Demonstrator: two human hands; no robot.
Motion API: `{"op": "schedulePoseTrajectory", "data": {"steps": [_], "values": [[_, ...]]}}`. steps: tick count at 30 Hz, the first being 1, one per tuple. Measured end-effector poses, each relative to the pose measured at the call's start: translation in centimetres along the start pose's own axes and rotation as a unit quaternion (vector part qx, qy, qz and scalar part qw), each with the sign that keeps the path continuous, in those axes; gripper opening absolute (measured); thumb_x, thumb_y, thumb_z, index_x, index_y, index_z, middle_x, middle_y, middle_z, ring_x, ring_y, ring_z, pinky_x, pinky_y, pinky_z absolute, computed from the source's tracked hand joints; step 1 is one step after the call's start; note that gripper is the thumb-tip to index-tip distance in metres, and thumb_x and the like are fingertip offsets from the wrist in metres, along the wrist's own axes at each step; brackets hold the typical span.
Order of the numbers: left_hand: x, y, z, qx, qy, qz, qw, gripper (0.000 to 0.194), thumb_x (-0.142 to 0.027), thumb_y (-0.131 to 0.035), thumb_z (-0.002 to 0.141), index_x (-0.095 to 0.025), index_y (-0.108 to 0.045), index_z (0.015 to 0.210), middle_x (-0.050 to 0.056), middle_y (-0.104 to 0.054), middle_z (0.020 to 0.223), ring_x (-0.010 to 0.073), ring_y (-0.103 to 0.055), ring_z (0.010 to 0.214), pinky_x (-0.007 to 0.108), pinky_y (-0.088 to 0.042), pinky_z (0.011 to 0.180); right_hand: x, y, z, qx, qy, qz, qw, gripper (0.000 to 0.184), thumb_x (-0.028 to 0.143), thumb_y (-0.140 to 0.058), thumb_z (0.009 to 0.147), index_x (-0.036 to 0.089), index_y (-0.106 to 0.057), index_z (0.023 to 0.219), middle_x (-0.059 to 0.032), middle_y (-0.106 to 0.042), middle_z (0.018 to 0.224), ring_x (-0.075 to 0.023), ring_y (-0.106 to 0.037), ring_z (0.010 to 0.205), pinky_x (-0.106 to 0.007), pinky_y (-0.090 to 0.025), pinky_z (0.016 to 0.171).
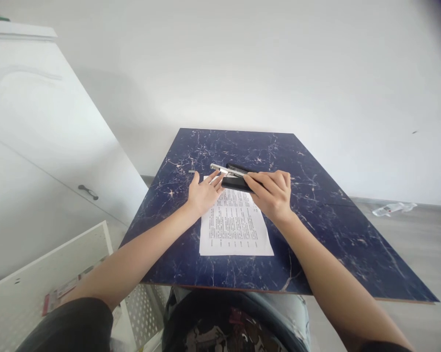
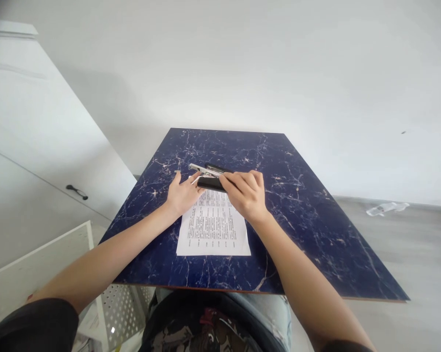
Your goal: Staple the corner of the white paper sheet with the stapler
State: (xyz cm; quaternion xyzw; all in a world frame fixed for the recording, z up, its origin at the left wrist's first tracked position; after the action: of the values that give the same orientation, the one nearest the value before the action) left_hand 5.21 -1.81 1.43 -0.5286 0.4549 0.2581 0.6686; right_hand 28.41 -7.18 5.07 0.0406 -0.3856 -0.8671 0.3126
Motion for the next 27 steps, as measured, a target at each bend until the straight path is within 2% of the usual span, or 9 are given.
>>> {"op": "schedulePoseTrajectory", "data": {"steps": [3,7,10,13,16,19,22,24,27], "values": [[0.1,-0.2,0.0,-0.007,0.010,-0.006,1.000,0.084,-0.081,-0.009,0.096,-0.020,-0.060,0.125,0.017,-0.062,0.142,0.0347,-0.051,0.144,0.059,-0.049,0.115,-0.2,0.1,-0.5,0.044,0.025,-0.003,0.999,0.039,0.030,-0.055,0.104,0.046,-0.064,0.139,0.0002,-0.072,0.130,-0.0343,-0.059,0.119,-0.060,-0.040,0.104],[0.0,0.0,0.0,0.003,-0.013,0.001,1.000,0.080,-0.083,-0.020,0.095,-0.022,-0.061,0.124,0.018,-0.064,0.137,0.0377,-0.053,0.140,0.063,-0.051,0.109,-0.2,0.3,-0.6,0.071,0.051,-0.008,0.996,0.040,0.030,-0.052,0.106,0.047,-0.062,0.140,0.0015,-0.072,0.132,-0.0326,-0.059,0.118,-0.057,-0.042,0.102],[-0.1,0.0,0.0,0.000,-0.011,-0.030,0.999,0.075,-0.079,-0.021,0.098,-0.021,-0.062,0.122,0.018,-0.065,0.135,0.0378,-0.056,0.137,0.061,-0.054,0.105,0.2,0.3,-0.4,0.050,0.064,-0.023,0.996,0.041,0.026,-0.052,0.105,0.046,-0.064,0.139,0.0018,-0.072,0.133,-0.0313,-0.061,0.115,-0.055,-0.044,0.100],[-0.1,-0.1,0.1,-0.030,0.020,-0.136,0.990,0.063,-0.066,-0.024,0.105,-0.019,-0.064,0.116,0.018,-0.068,0.127,0.0320,-0.064,0.126,0.050,-0.059,0.100,0.7,0.4,0.1,0.000,0.050,-0.031,0.998,0.039,0.023,-0.058,0.101,0.043,-0.069,0.133,0.0004,-0.075,0.126,-0.0300,-0.063,0.109,-0.053,-0.045,0.097],[-0.4,0.4,0.4,-0.098,0.027,-0.251,0.963,0.042,-0.044,-0.034,0.109,-0.015,-0.064,0.102,0.013,-0.070,0.095,0.0204,-0.072,0.090,0.034,-0.062,0.080,1.0,0.7,1.1,-0.076,-0.031,-0.008,0.997,0.026,0.025,-0.067,0.095,0.036,-0.078,0.116,-0.0020,-0.078,0.113,-0.0290,-0.065,0.103,-0.052,-0.048,0.095],[-1.1,1.5,0.7,-0.147,0.020,-0.311,0.939,0.037,-0.031,-0.039,0.108,-0.017,-0.054,0.078,-0.002,-0.043,0.058,0.0077,-0.046,0.046,0.020,-0.042,0.045,0.3,0.4,1.7,-0.068,-0.182,0.092,0.977,0.022,0.035,-0.077,0.086,0.028,-0.081,0.106,-0.0039,-0.079,0.100,-0.0271,-0.069,0.092,-0.047,-0.054,0.085],[-2.5,2.4,0.8,-0.141,-0.027,-0.298,0.944,0.039,-0.028,-0.042,0.105,-0.019,-0.044,0.068,-0.008,-0.022,0.054,0.0063,-0.025,0.039,0.021,-0.022,0.036,-0.9,-0.9,1.4,0.033,-0.300,0.197,0.933,0.034,0.037,-0.085,0.072,0.023,-0.083,0.104,-0.0044,-0.080,0.091,-0.0247,-0.071,0.078,-0.039,-0.055,0.071],[-3.4,2.3,0.5,-0.110,-0.063,-0.278,0.952,0.034,-0.027,-0.045,0.102,-0.019,-0.045,0.069,-0.007,-0.023,0.056,0.0069,-0.026,0.041,0.021,-0.023,0.037,-1.6,-2.0,1.0,0.074,-0.329,0.220,0.915,0.036,0.033,-0.088,0.067,0.023,-0.084,0.102,-0.0040,-0.080,0.089,-0.0246,-0.072,0.077,-0.038,-0.055,0.070],[-4.4,0.9,-0.4,-0.034,-0.070,-0.247,0.966,0.017,-0.024,-0.050,0.097,-0.019,-0.053,0.081,-0.004,-0.034,0.065,0.0078,-0.037,0.049,0.019,-0.031,0.041,-2.2,-3.6,0.3,0.108,-0.328,0.224,0.912,0.034,0.031,-0.090,0.066,0.024,-0.084,0.098,-0.0026,-0.080,0.088,-0.0248,-0.073,0.078,-0.038,-0.056,0.072]]}}
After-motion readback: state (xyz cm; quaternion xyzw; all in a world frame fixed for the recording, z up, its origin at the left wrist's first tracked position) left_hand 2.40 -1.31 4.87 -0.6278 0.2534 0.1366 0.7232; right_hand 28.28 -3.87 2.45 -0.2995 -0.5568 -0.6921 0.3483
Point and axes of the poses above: each hand's wrist, its own z-axis towards the middle knuckle, its own y-axis out of the back of the hand, x = y × z, the point moved 2 cm from there along z, towards the middle knuckle
